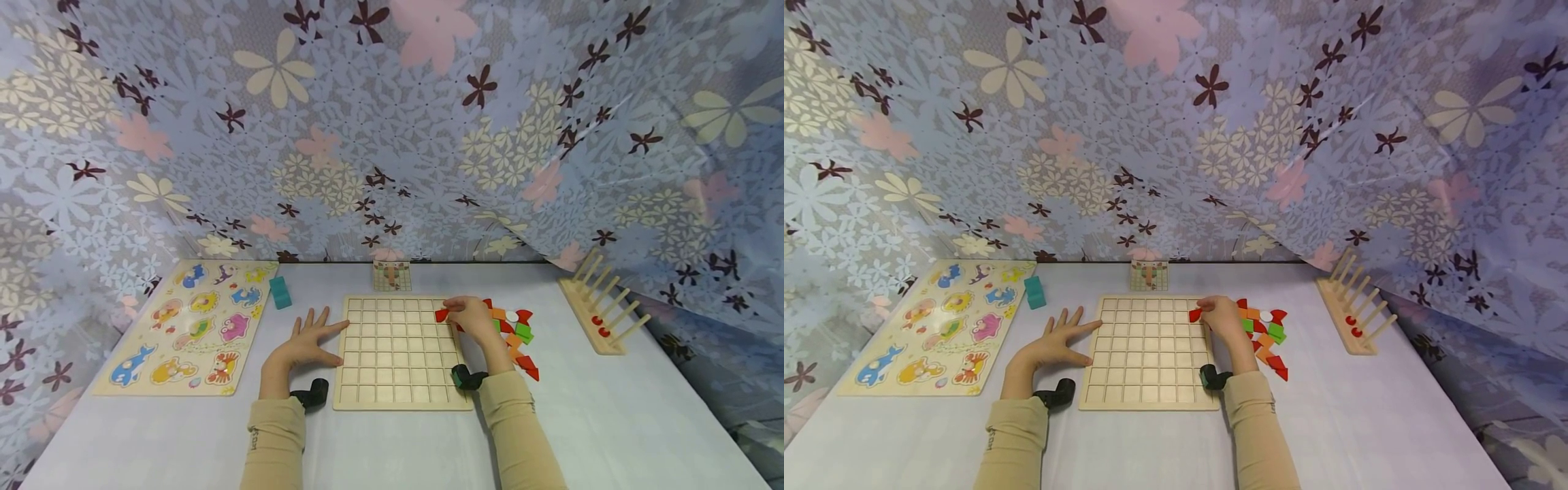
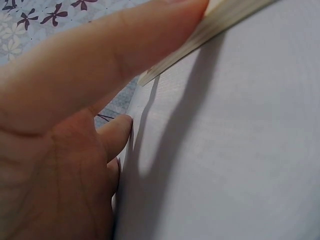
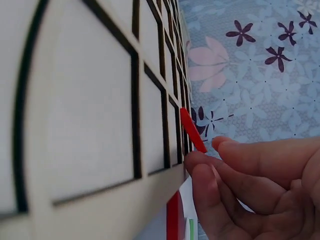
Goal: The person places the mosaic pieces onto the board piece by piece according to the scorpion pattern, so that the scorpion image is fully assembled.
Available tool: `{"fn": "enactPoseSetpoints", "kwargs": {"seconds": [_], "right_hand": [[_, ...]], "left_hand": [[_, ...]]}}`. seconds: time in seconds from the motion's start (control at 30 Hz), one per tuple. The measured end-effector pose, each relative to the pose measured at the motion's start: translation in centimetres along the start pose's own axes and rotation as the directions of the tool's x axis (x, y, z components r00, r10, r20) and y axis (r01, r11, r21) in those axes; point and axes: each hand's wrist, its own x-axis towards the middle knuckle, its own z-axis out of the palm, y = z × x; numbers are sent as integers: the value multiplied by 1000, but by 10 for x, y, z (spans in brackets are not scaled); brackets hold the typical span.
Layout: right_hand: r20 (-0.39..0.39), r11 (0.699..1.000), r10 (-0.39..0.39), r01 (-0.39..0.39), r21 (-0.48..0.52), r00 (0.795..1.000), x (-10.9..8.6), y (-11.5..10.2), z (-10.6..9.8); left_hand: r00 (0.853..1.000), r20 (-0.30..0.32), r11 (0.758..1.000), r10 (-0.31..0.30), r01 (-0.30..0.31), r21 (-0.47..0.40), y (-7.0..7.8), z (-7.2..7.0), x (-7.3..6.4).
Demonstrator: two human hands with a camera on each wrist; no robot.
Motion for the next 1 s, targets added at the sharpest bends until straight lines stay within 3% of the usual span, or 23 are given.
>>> {"fn": "enactPoseSetpoints", "kwargs": {"seconds": [0.6, 0.8, 1.0], "right_hand": [[34, 998, -41, 40, 48, 999, -1, 2, -3], [-28, 997, -60, 62, 45, 998, -1, 8, -17], [-116, 999, -10, 15, 40, 993, -1, 26, -36]], "left_hand": [[1000, 13, 1000, -1, 1, 13, 1, 1, 1], [1000, 12, 1000, -5, 4, 5, 0, 0, 0], [1000, 7, 1000, -3, 3, 11, 1, 0, 0]]}}
